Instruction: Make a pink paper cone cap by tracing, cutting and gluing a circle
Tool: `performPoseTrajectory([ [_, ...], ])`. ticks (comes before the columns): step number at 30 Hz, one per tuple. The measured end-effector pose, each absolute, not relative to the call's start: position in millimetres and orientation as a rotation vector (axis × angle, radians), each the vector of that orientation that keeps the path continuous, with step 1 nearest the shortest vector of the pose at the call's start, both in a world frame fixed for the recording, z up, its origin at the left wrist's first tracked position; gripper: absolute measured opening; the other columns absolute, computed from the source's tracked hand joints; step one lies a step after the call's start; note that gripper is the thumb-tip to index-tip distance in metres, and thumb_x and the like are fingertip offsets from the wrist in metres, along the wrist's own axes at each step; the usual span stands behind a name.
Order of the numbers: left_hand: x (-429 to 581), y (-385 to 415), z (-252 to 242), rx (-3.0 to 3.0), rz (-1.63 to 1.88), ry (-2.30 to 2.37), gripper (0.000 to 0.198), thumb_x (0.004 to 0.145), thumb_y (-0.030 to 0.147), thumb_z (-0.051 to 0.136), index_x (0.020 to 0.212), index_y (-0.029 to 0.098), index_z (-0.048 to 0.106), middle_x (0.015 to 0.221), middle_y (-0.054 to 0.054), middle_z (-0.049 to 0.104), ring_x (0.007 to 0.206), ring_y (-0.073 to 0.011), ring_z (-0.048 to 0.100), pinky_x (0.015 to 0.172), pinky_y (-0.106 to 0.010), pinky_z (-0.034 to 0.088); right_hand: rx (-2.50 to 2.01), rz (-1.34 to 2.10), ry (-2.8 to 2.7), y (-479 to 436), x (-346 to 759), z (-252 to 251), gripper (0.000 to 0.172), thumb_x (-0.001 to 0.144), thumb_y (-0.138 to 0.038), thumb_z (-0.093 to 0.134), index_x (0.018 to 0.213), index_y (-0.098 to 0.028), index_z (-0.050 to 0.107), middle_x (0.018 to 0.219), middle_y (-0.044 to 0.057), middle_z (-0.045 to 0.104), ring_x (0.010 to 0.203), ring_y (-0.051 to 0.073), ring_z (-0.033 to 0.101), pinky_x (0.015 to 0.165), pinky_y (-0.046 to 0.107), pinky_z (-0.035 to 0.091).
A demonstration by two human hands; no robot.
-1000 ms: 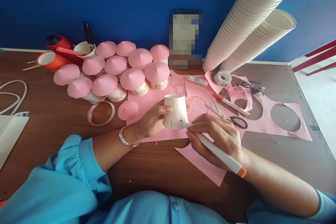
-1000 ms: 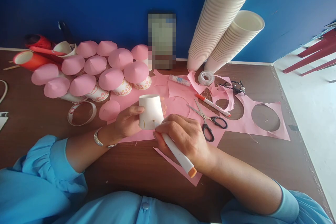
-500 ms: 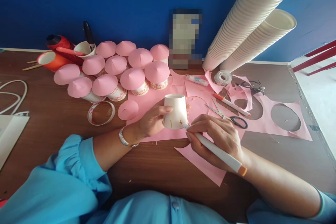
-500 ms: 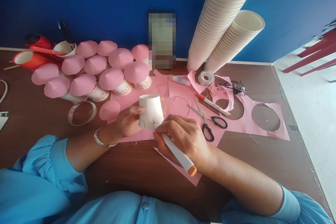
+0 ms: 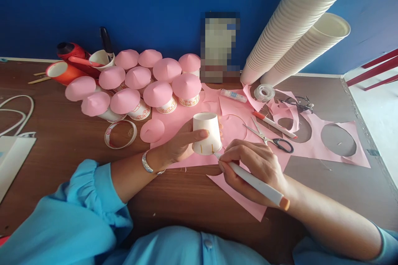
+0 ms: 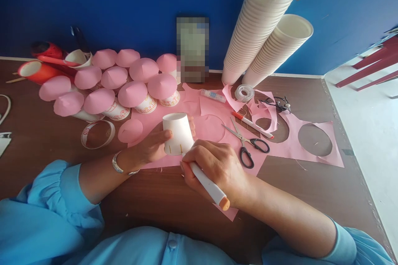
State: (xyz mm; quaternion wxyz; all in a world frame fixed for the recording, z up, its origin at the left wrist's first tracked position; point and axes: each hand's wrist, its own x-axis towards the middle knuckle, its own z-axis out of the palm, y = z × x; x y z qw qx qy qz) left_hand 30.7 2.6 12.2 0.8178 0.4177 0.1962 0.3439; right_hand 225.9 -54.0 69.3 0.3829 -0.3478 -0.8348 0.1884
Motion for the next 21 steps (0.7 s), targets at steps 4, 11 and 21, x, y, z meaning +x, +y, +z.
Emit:
performPoseTrajectory([
  [4, 30.8, 1.2, 14.1, 0.883, 0.758, 0.476, 0.037, 0.088, 0.051, 0.075, 0.102, 0.017, 0.069, 0.092, -0.006, 0.066, 0.084, -0.0198, 0.062, 0.074, -0.030, 0.051, -0.872, 0.460, -2.091, -55.0, 227.2, 72.6, 0.019, 0.089, -0.002, 0.058, 0.092, -0.021, 0.056, 0.066, 0.000, 0.065, 0.055, 0.012, 0.062, 0.050, 0.024, 0.049],
  [11, 31.1, 0.8, 12.0, 0.843, 0.790, 0.527, 0.050, 0.088, 0.056, 0.073, 0.121, 0.018, 0.071, 0.108, -0.010, 0.068, 0.088, -0.0200, 0.060, 0.075, -0.030, 0.052, -0.876, 0.382, -2.069, -55.0, 229.6, 72.7, 0.019, 0.089, -0.001, 0.059, 0.092, -0.020, 0.058, 0.067, 0.002, 0.066, 0.055, 0.014, 0.064, 0.050, 0.026, 0.050],
  [21, 31.3, 1.3, 11.5, 0.778, 0.777, 0.560, 0.047, 0.084, 0.052, 0.079, 0.115, 0.018, 0.070, 0.095, -0.006, 0.066, 0.082, -0.0191, 0.059, 0.071, -0.030, 0.051, -0.896, 0.336, -2.066, -54.3, 228.1, 71.3, 0.024, 0.087, -0.001, 0.061, 0.095, -0.023, 0.059, 0.068, 0.000, 0.066, 0.056, 0.016, 0.066, 0.049, 0.028, 0.052],
])
